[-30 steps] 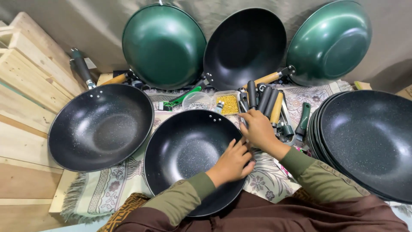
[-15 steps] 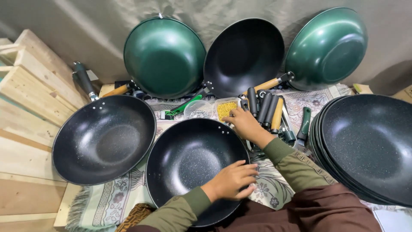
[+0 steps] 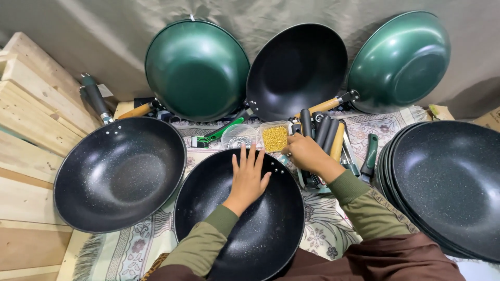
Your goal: Assembling a wok by attaching a handle or component using a screwdriver and small screws.
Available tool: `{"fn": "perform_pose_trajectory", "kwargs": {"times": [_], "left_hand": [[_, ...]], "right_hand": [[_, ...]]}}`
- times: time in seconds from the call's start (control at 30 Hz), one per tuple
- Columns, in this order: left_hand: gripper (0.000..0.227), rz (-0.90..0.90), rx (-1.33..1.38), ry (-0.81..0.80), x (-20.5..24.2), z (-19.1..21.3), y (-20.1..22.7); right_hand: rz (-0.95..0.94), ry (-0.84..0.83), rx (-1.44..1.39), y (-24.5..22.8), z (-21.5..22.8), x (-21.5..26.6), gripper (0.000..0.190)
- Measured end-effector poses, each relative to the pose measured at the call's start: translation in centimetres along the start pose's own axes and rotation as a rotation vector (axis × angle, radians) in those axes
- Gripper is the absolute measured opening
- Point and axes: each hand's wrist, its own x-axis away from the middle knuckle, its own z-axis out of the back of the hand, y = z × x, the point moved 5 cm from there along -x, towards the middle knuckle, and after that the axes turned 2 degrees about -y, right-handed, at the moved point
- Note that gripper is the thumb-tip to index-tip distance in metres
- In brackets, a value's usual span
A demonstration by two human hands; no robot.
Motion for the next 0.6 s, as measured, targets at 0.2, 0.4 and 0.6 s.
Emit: {"fn": "perform_pose_trajectory", "kwargs": {"times": [0.2,0.4,0.6], "left_hand": [[0.069,-0.059,0.058,-0.090,-0.7,-0.5,0.7],[0.072,-0.127,0.159,-0.033,-0.7,-2.6,0.8],[0.071,-0.141,0.218,0.066,-1.0,-4.4,0.8]], "right_hand": [[-0.005,-0.284,-0.094,-0.1,2.4,1.8,0.039],[-0.031,-0.324,-0.193,-1.9,5.3,2.6,0.055],[-0.047,-0.341,-0.254,-1.3,5.4,3.1,0.055]]}}
